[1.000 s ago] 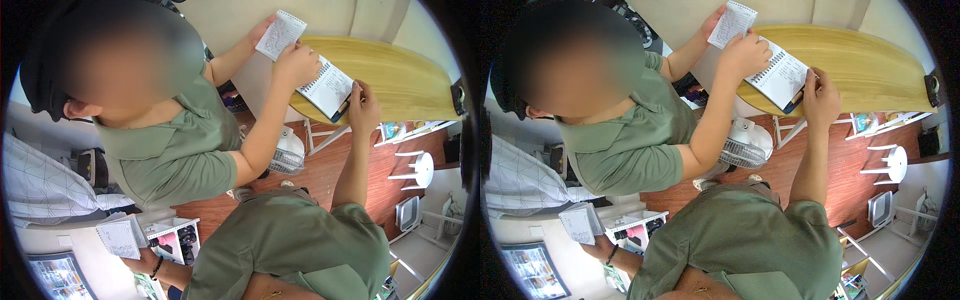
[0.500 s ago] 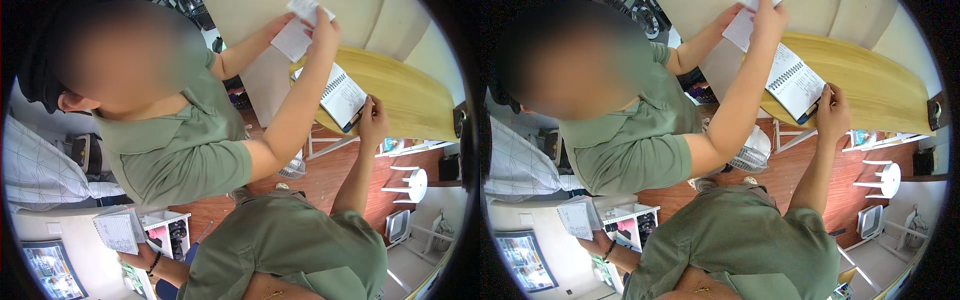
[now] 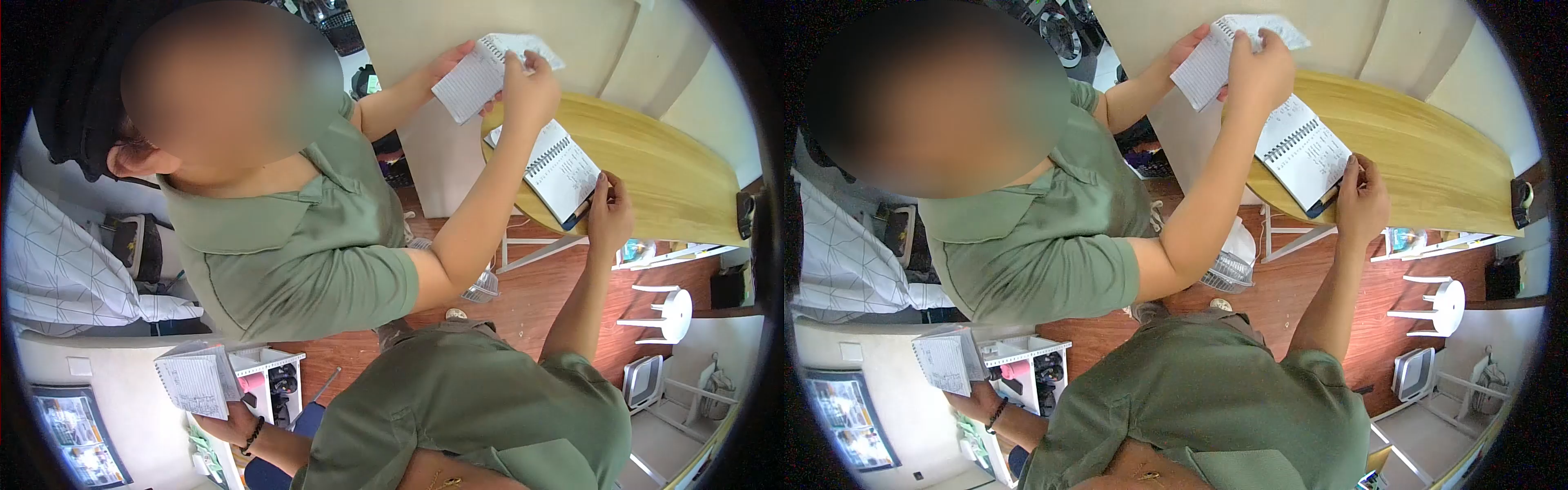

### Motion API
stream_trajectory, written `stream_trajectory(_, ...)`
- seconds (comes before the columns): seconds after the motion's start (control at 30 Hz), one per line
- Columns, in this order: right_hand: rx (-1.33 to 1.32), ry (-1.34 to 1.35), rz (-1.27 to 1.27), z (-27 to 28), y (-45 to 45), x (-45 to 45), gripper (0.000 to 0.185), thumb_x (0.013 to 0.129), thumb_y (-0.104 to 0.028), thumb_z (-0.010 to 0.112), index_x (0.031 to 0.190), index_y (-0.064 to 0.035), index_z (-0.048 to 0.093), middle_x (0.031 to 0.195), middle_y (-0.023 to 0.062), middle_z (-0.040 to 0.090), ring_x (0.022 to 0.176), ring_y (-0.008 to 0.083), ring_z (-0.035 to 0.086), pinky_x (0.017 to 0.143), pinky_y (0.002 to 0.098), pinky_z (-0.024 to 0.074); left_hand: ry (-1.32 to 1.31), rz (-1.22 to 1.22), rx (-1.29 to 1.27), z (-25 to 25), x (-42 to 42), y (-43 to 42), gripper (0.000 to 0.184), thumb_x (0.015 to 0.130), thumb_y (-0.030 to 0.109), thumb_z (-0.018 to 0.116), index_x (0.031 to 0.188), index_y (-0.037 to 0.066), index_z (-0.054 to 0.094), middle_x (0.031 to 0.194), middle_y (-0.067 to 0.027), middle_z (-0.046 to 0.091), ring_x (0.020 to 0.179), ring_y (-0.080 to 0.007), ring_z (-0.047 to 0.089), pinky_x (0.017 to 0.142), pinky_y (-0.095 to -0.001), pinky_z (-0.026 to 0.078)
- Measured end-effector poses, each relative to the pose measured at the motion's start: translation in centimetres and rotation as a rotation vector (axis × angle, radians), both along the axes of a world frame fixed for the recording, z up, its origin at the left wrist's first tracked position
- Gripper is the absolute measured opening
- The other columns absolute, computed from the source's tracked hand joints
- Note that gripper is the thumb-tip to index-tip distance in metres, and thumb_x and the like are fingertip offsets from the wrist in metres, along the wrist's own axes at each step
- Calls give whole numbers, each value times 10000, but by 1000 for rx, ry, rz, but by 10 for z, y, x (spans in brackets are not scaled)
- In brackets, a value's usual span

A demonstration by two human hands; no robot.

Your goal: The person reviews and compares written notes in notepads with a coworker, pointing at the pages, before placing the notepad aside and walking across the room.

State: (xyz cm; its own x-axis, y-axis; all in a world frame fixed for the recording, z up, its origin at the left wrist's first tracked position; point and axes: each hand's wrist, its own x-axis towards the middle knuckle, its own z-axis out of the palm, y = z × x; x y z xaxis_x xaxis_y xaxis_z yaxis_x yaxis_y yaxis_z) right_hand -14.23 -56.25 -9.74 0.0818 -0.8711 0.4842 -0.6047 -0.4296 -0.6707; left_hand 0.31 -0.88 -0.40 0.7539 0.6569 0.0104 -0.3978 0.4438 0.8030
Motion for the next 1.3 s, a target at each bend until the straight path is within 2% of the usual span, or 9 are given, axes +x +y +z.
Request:
stream_trajectory(0.13, 11, -10, -5, 1, 2, 2, 261, 882, -343, 579, 953, -118, 690, 701, 106, 654, 626, 242, 635, 560, 344, 462, 20, 3, -3, -1, -1, 4, 409, 976, 197, 360, 1280, -64, 438, 1299, -205, 492, 1179, -336, 493, 1028, -484, 376)
stream_trajectory(0.57, 5, 20, -30, 1, 3, 1, 253, 877, -334, 583, 952, -117, 689, 714, 101, 658, 650, 248, 638, 584, 345, 473, 15, 18, 5, -4, 4, 12, 405, 971, 179, 374, 1273, -85, 424, 1279, -215, 497, 1144, -330, 516, 992, -471, 425)
stream_trajectory(0.67, -25, 22, -41, 1, 3, 1, 239, 875, -326, 585, 945, -124, 691, 713, 96, 656, 655, 245, 637, 593, 341, 474, 27, 5, 144, -6, 5, 10, 389, 980, 179, 386, 1257, -91, 427, 1249, -197, 516, 1117, -281, 536, 961, -404, 458)
stream_trajectory(0.77, -54, 26, -42, 1, 4, 1, 227, 873, -319, 589, 938, -128, 692, 719, 93, 657, 657, 242, 637, 593, 339, 473, 49, -25, 120, 6, 1, -8, 386, 977, 176, 397, 1251, -95, 429, 1240, -194, 520, 1114, -274, 536, 958, -400, 461)
stream_trajectory(0.87, -40, 26, -33, 3, 6, 1, 221, 872, -315, 592, 934, -128, 692, 721, 91, 656, 651, 241, 634, 585, 340, 470, 30, -94, 65, 2, 0, 3, 384, 973, 172, 403, 1247, -97, 430, 1240, -198, 518, 1096, -274, 547, 953, -401, 465)
stream_trajectory(0.97, -30, 31, -30, 3, 6, 2, 221, 871, -315, 593, 932, -127, 691, 712, 88, 651, 644, 239, 630, 577, 341, 466, 53, -78, 138, 2, -3, 3, 379, 973, 172, 398, 1240, -93, 441, 1224, -200, 532, 1073, -279, 563, 942, -402, 472)
stream_trajectory(1.17, -40, 41, -47, 4, 6, 3, 226, 869, -318, 596, 938, -127, 693, 698, 84, 646, 637, 239, 628, 568, 345, 465, 38, -27, 68, -1, -1, 10, 378, 974, 185, 382, 1226, -84, 467, 1201, -190, 558, 1070, -286, 568, 933, -406, 473)
stream_trajectory(1.27, -41, 45, -53, 3, 5, 3, 228, 869, -318, 595, 942, -126, 694, 699, 84, 646, 637, 239, 627, 569, 347, 466, 36, 7, 37, 4, 1, 5, 407, 975, 180, 352, 1287, -72, 418, 1293, -218, 481, 1176, -353, 482, 1020, -491, 386)
stream_trajectory(1.3, -41, 40, -50, 3, 5, 2, 228, 870, -318, 595, 941, -126, 695, 698, 84, 646, 637, 240, 627, 569, 347, 467, 23, -20, 33, 1, 1, 10, 406, 974, 180, 353, 1285, -73, 421, 1290, -219, 484, 1171, -354, 486, 1012, -491, 394)
